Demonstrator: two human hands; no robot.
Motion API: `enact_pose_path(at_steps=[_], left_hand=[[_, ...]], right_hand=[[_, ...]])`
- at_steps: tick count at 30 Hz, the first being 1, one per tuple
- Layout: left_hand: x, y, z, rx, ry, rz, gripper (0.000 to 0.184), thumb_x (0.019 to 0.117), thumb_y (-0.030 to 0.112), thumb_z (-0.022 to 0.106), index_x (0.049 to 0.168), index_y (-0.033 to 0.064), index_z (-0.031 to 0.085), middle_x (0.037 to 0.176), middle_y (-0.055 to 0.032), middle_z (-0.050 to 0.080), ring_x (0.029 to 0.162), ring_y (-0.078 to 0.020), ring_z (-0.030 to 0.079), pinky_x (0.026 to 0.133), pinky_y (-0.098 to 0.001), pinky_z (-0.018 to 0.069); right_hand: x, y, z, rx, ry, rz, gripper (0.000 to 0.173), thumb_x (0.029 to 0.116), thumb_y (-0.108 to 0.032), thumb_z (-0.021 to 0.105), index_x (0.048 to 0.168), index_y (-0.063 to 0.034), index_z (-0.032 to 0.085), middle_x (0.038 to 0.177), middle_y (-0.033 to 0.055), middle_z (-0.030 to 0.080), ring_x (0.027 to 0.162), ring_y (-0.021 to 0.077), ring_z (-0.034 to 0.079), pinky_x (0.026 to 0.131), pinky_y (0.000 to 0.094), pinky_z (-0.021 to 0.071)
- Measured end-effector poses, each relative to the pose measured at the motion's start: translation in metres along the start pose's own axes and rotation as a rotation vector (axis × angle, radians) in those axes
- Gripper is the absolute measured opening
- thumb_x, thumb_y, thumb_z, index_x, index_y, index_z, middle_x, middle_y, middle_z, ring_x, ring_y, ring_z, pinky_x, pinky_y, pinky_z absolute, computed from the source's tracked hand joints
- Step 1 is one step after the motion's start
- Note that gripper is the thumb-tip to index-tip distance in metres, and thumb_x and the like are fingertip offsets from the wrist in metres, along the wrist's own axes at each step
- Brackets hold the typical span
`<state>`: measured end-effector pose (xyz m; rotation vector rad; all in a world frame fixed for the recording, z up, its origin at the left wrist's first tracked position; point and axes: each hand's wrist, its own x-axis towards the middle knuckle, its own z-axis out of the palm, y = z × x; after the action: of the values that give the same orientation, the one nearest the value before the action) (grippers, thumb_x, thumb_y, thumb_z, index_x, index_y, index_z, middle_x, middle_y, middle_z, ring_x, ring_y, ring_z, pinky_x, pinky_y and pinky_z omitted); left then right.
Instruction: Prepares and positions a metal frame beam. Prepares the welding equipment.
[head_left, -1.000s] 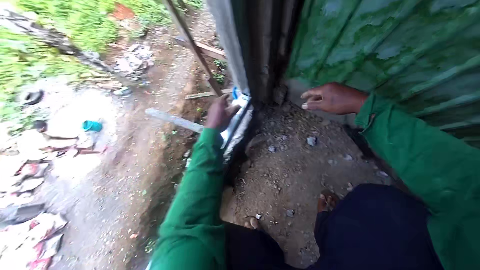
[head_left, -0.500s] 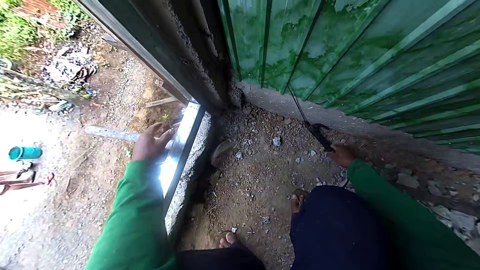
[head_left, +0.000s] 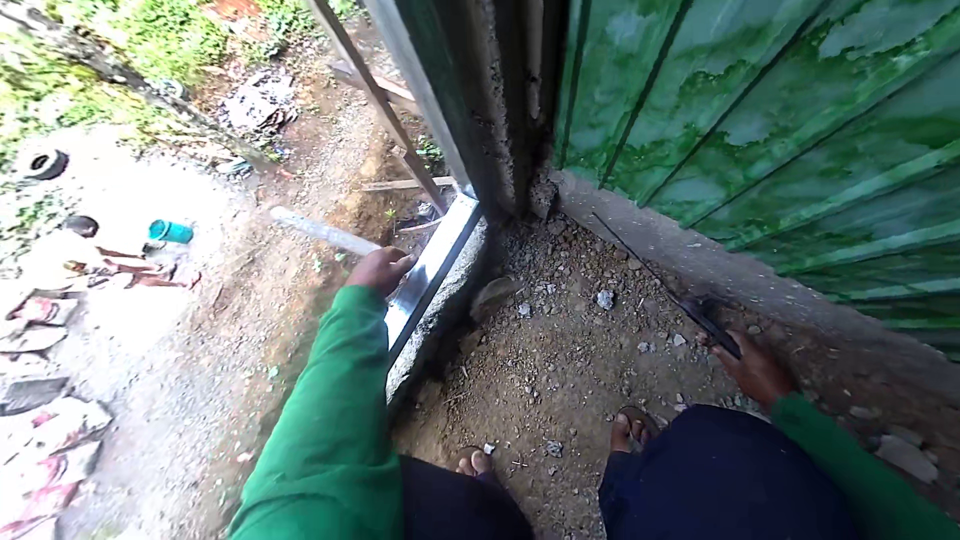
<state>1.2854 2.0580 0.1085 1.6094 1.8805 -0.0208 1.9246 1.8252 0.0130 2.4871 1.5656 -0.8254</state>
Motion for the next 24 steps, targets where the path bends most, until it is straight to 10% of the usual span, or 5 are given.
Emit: enact_pose_path(at_steps=[9,16,24], left_hand=[[0.003,-0.002,-0.008,0.120,-0.127,0.039,0.036,0.1068,0.035,0.056,0.117,0.0043,0.073,0.112,-0.0250,0.072,0.109,-0.0442,0.068,0.097,-0.0705,0.0467],[-0.011,-0.039,0.004,-0.024,-0.221,0.026,0.046,0.1077,0.042,0.054,0.120,0.0007,0.071,0.115,-0.0260,0.070,0.109,-0.0419,0.067,0.099,-0.0651,0.0464],[-0.026,-0.057,0.017,-0.168,-0.201,-0.010,0.051,0.1065,0.050,0.052,0.121,0.0048,0.072,0.118,-0.0244,0.070,0.113,-0.0413,0.066,0.100,-0.0661,0.0459]], right_hand=[[-0.032,-0.074,-0.106,0.122,0.221,-0.352,0.065,0.1055,-0.054,0.041,0.133,0.0011,0.061,0.110,0.0322,0.067,0.099,0.0512,0.067,0.086,0.0730,0.0487],[-0.047,-0.140,-0.224,0.563,-0.118,-0.399,0.038,0.1007,-0.013,0.053,0.135,0.0010,0.048,0.094,0.0044,0.068,0.066,0.0077,0.065,0.063,0.0235,0.0574],[-0.071,-0.164,-0.259,0.769,-0.257,-0.600,0.037,0.0870,-0.016,0.060,0.124,-0.0163,0.060,0.078,-0.0055,0.066,0.062,0.0065,0.064,0.060,0.0203,0.0564]])
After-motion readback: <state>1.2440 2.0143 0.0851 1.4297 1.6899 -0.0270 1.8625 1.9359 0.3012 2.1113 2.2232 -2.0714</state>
